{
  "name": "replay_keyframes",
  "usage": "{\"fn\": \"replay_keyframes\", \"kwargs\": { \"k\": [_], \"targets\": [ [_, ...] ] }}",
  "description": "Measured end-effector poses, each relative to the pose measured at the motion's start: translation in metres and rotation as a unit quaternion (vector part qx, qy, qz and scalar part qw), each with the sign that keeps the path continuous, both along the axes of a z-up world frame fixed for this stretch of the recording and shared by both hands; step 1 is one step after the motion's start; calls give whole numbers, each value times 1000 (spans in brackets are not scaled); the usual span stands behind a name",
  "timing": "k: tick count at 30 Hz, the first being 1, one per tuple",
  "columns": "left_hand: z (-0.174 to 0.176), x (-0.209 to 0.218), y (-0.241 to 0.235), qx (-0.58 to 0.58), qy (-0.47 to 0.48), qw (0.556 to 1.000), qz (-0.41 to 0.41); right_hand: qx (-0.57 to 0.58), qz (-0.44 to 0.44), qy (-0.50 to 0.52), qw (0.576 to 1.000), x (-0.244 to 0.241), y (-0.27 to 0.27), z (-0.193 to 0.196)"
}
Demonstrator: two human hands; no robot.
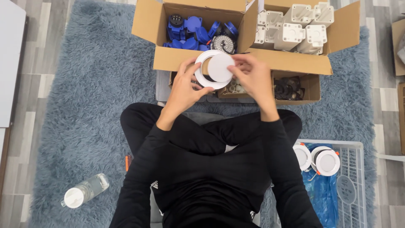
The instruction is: Assembling recessed LED light fixtures by combining rings, lenses, and bases
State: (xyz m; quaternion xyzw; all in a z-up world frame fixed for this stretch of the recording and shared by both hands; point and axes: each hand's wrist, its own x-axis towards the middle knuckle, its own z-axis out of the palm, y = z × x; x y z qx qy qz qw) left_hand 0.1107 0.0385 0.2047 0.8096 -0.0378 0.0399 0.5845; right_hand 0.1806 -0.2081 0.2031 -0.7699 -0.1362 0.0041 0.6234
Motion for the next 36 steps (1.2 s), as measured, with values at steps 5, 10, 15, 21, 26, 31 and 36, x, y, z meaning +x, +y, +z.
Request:
{"fn": "replay_keyframes", "kwargs": {
  "k": [5, 10, 15, 21, 26, 31, 36],
  "targets": [
    [-2, 2, -2, -2, 5, 1000, -2, -22, 30, 5, 999, 13, 14, -19],
    [6, 0, -5, 4, 9, 1000, -1, -15, 28, 4, 999, 13, 14, -18],
    [2, 2, -5, 8, 8, 1000, -2, -35, 26, -21, 999, 11, 17, -13],
    [5, 0, -6, 4, 18, 1000, -2, -257, -1, -145, 956, 3, 24, -12],
    [0, 1, -6, 9, 10, 1000, 0, -275, -1, -200, 940, -3, 28, -20],
    [7, 1, -9, 65, 0, 998, 2, -294, -7, -285, 912, -13, 31, -13],
    [12, 1, -7, 207, -11, 978, 2, -312, 1, -313, 897, -21, 27, -15]
  ]
}}
